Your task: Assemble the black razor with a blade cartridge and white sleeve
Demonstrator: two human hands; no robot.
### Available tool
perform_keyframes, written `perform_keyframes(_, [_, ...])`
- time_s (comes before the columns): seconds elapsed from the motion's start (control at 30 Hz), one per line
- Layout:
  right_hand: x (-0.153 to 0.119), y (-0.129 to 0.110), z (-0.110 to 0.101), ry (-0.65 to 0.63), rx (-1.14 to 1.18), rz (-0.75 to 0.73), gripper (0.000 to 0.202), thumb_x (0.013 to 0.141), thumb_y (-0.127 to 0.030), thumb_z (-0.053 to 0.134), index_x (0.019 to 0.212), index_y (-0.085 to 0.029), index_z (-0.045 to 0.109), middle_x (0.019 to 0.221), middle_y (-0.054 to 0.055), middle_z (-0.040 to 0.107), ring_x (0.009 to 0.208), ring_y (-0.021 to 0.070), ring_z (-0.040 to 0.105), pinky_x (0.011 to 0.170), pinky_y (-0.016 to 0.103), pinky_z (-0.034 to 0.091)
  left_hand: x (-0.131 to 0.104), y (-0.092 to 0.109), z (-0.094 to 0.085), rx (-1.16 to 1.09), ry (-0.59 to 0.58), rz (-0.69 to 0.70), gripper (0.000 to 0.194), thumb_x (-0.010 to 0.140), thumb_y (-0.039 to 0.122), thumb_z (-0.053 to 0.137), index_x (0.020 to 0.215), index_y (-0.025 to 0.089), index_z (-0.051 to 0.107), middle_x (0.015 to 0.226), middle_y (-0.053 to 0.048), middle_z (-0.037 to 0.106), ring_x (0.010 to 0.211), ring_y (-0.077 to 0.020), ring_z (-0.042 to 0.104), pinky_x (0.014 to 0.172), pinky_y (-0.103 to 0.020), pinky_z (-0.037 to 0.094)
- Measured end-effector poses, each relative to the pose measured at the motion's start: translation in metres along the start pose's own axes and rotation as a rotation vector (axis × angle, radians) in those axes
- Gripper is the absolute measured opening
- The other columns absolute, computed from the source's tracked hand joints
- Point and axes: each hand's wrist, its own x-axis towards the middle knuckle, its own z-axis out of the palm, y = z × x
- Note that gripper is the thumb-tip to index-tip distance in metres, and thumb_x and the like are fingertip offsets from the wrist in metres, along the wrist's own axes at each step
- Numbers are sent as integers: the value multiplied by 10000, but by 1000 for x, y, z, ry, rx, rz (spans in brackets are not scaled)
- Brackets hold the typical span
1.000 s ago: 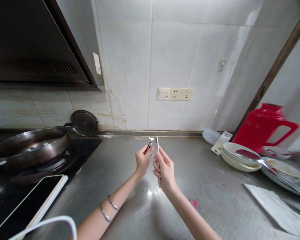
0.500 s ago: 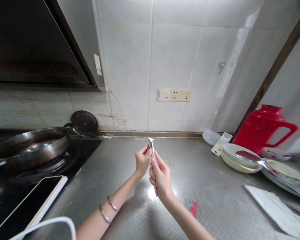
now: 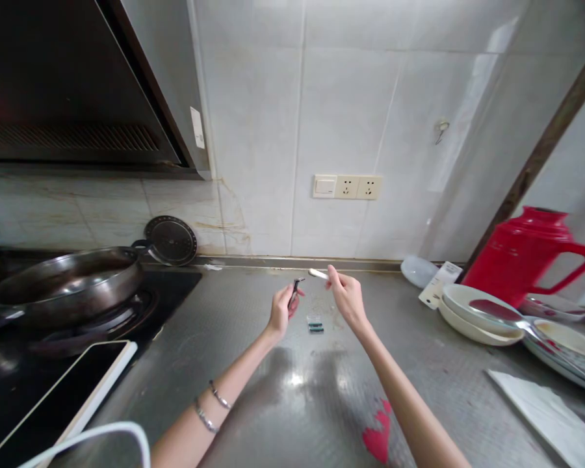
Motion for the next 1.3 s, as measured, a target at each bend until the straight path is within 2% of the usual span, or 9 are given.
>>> perform_keyframes(0.13, [3,5,7,31,-146,-93,575,829,-540,348,412,-154,437,414,-23,326,443,84,311,485,231,208,-1,-1,2,63,66,-30,524,757,616,396,502,160,439,388,66,262,346,-44,218,366,-196,149])
perform_keyframes(0.23, [0,1,12,3,-188,-208,554,841,-492,359,400,-158,400,422,-20,323,458,82,290,493,233,204,-1,-2,4,126,113,-22,562,749,637,381,426,177,366,368,53,273,344,-51,235,373,-207,151])
perform_keyframes(0.33, [0,3,13,-17,-206,-297,522,833,-444,391,393,-167,339,417,-21,316,467,87,286,513,235,210,-1,-3,3,160,103,0,585,758,635,362,385,185,333,353,46,270,341,-55,244,380,-216,160])
perform_keyframes(0.67, [-1,3,15,-7,-84,-340,472,813,-373,436,420,-173,266,435,-42,259,467,75,234,525,237,201,1,-7,3,135,55,3,589,783,621,338,382,190,319,326,55,253,310,-48,230,368,-215,159])
perform_keyframes(0.8, [0,6,16,14,-102,-306,474,811,-381,412,418,-176,245,425,-39,258,465,77,234,523,239,205,-1,-6,6,-6,-43,-37,551,782,582,388,403,187,329,322,63,250,287,-40,214,337,-200,127])
perform_keyframes(0.93, [0,6,18,16,-102,-345,474,816,-402,418,433,-172,260,442,-38,290,484,79,269,557,233,241,-5,1,9,-245,-167,-250,532,772,572,417,427,189,287,334,88,181,275,-30,128,311,-179,64])
perform_keyframes(1.07, [2,12,21,27,-71,-391,473,826,-385,433,454,-176,227,452,-48,248,472,75,244,537,241,229,-8,11,8,-484,-437,-523,533,808,488,425,426,182,212,330,91,113,280,-35,75,298,-164,66])
perform_keyframes(1.13, [4,16,22,44,-44,-382,472,827,-378,439,464,-182,207,456,-51,220,466,75,223,513,249,209,-9,14,7,-583,-554,-604,537,827,445,421,422,176,192,328,87,98,279,-38,68,299,-159,65])
perform_keyframes(1.3, [1,11,24,41,34,-381,460,839,-365,435,486,-186,200,480,-50,223,477,74,230,523,248,229,-11,16,7,-696,-620,-661,547,854,412,392,416,174,168,337,83,69,290,-43,34,304,-162,47])
